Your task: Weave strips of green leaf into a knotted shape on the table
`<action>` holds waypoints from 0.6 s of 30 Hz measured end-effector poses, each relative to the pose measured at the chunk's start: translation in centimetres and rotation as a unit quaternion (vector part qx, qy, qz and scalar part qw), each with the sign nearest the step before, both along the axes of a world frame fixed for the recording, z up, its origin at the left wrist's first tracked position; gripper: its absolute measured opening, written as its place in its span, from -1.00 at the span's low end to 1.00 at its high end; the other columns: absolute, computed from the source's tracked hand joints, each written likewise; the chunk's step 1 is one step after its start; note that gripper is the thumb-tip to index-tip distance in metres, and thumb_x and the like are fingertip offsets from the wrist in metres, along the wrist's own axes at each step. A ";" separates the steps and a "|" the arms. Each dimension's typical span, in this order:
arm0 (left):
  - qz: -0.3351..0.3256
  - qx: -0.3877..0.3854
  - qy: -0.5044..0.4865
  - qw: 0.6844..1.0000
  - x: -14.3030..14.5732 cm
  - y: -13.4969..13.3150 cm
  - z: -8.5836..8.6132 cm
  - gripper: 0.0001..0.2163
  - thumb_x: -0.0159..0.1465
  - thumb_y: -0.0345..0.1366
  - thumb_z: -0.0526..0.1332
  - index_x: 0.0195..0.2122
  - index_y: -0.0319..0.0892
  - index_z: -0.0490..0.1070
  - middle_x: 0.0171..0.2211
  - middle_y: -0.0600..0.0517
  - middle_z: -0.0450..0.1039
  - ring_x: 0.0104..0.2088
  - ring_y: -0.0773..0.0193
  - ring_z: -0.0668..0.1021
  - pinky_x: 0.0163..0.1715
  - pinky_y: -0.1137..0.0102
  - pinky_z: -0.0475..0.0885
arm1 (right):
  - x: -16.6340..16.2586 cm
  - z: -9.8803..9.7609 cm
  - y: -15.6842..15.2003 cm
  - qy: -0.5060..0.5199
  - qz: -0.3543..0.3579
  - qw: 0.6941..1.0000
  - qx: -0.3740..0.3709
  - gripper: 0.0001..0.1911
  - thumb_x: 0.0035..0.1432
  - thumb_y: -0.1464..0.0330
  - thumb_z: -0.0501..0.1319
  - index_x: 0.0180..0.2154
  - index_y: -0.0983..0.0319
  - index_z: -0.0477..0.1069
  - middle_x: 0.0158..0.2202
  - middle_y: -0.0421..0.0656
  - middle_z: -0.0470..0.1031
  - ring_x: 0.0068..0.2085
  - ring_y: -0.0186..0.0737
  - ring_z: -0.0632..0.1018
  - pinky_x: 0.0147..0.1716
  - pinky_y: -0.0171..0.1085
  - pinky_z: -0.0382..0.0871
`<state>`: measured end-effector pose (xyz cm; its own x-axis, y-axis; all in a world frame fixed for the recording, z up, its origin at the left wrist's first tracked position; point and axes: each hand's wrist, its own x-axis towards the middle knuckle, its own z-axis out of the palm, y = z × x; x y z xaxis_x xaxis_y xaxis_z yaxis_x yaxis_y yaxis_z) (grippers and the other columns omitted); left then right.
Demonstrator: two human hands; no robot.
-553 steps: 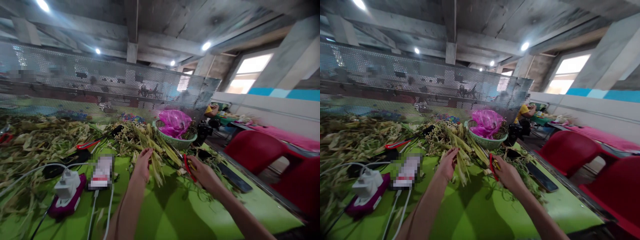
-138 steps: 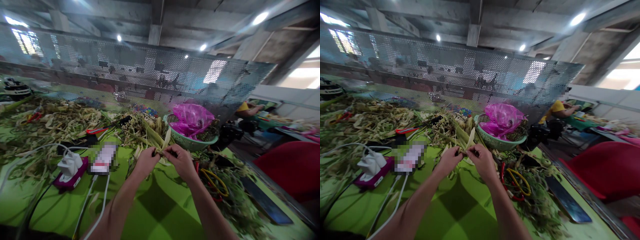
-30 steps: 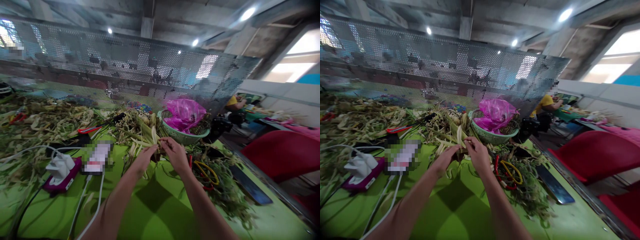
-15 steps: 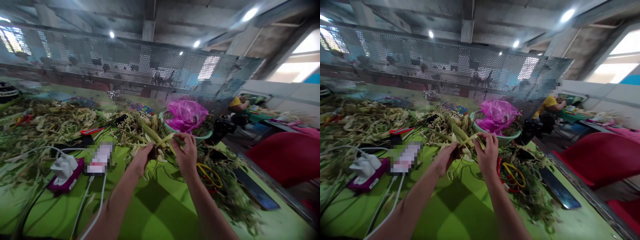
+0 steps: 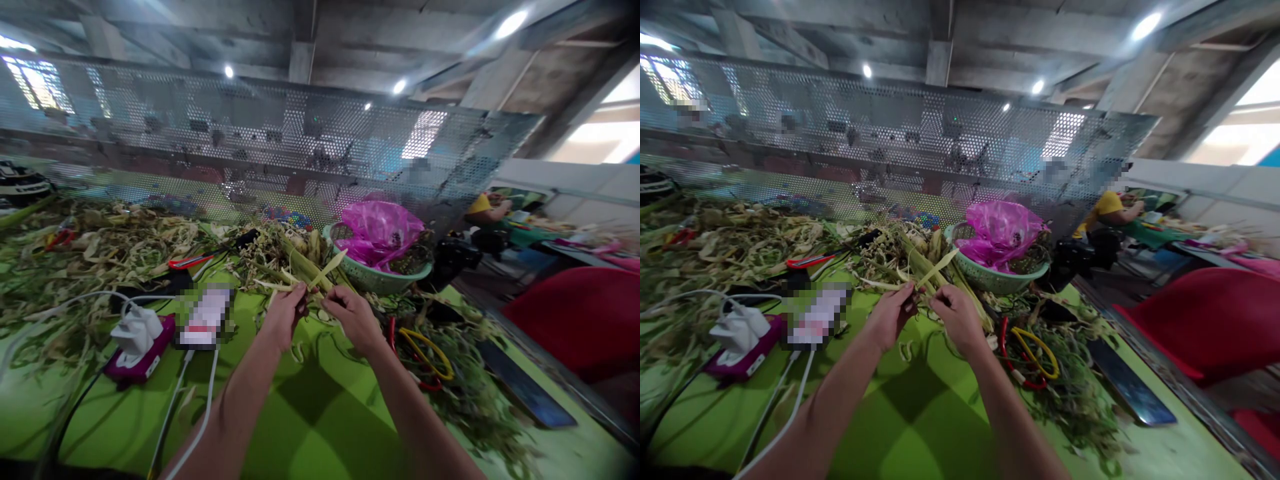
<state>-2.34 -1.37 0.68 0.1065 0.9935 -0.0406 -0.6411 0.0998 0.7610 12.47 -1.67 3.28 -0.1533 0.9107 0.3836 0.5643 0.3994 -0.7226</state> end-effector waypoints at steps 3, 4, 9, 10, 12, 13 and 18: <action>0.010 0.011 0.042 0.999 -0.2 0.1 0.0 -0.69 0.02 -0.07 0.36 -0.45 -0.27 0.49 -0.59 0.13 0.26 -0.59 0.47 0.20 -0.54 0.47 0.12 | 0.1 0.0 0.2 0.079 0.019 0.996 -0.037 -0.80 0.05 0.23 0.23 -0.51 0.20 0.38 -0.54 -0.25 0.36 -0.43 -0.25 0.40 -0.40 -0.30 0.25; 0.016 0.017 0.066 0.998 -0.2 0.1 0.0 -0.68 0.03 -0.06 0.35 -0.44 -0.26 0.49 -0.59 0.13 0.28 -0.58 0.46 0.21 -0.53 0.46 0.13 | 0.1 -0.1 0.2 0.120 0.032 0.991 -0.051 -0.80 0.05 0.20 0.24 -0.47 0.20 0.42 -0.49 -0.23 0.42 -0.38 -0.23 0.44 -0.34 -0.28 0.30; -0.024 0.068 0.175 0.982 0.2 -0.4 0.2 -0.65 0.11 0.00 0.26 -0.41 -0.25 0.50 -0.60 0.11 0.27 -0.56 0.42 0.21 -0.54 0.45 0.09 | 0.0 -0.6 0.5 0.330 0.039 0.935 -0.124 -0.78 -0.01 0.19 0.33 -0.38 0.20 0.51 -0.43 -0.19 0.53 -0.31 -0.19 0.52 -0.18 -0.20 0.36; -0.034 0.070 0.180 0.981 0.3 -0.5 0.3 -0.64 0.13 0.00 0.24 -0.42 -0.26 0.50 -0.61 0.12 0.24 -0.56 0.41 0.19 -0.54 0.45 0.09 | 0.0 -0.7 0.6 0.353 0.026 0.926 -0.128 -0.78 -0.05 0.20 0.36 -0.39 0.21 0.52 -0.45 -0.20 0.53 -0.34 -0.20 0.52 -0.20 -0.21 0.37; -0.048 0.068 0.179 0.980 0.5 -0.8 0.4 -0.65 0.16 -0.01 0.22 -0.43 -0.26 0.48 -0.62 0.13 0.16 -0.56 0.41 0.18 -0.54 0.46 0.09 | -0.1 -0.8 0.6 0.383 0.011 0.914 -0.135 -0.76 -0.11 0.22 0.40 -0.41 0.23 0.53 -0.48 -0.20 0.53 -0.38 -0.22 0.50 -0.26 -0.23 0.37; -0.053 0.069 0.177 0.980 0.5 -1.0 0.5 -0.66 0.17 -0.01 0.21 -0.43 -0.25 0.48 -0.62 0.13 0.15 -0.56 0.41 0.17 -0.54 0.46 0.09 | -0.1 -0.8 0.5 0.393 0.007 0.909 -0.136 -0.75 -0.13 0.22 0.41 -0.41 0.23 0.54 -0.49 -0.20 0.53 -0.40 -0.23 0.50 -0.29 -0.24 0.37; -0.072 0.115 0.228 0.964 0.3 -1.2 1.1 -0.73 0.19 -0.11 0.19 -0.34 -0.23 0.50 -0.55 0.09 0.31 -0.51 0.36 0.26 -0.47 0.45 0.19 | 0.0 -0.3 0.4 0.389 -0.023 0.914 -0.115 -0.72 -0.19 0.17 0.44 -0.50 0.23 0.50 -0.55 -0.23 0.49 -0.50 -0.31 0.43 -0.42 -0.31 0.32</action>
<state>-2.02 -2.56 1.78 0.2669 0.9582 0.1034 -0.2266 -0.0419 0.9731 12.49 -1.28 2.97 0.1243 0.9795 0.1587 -0.1431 0.1759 -0.9739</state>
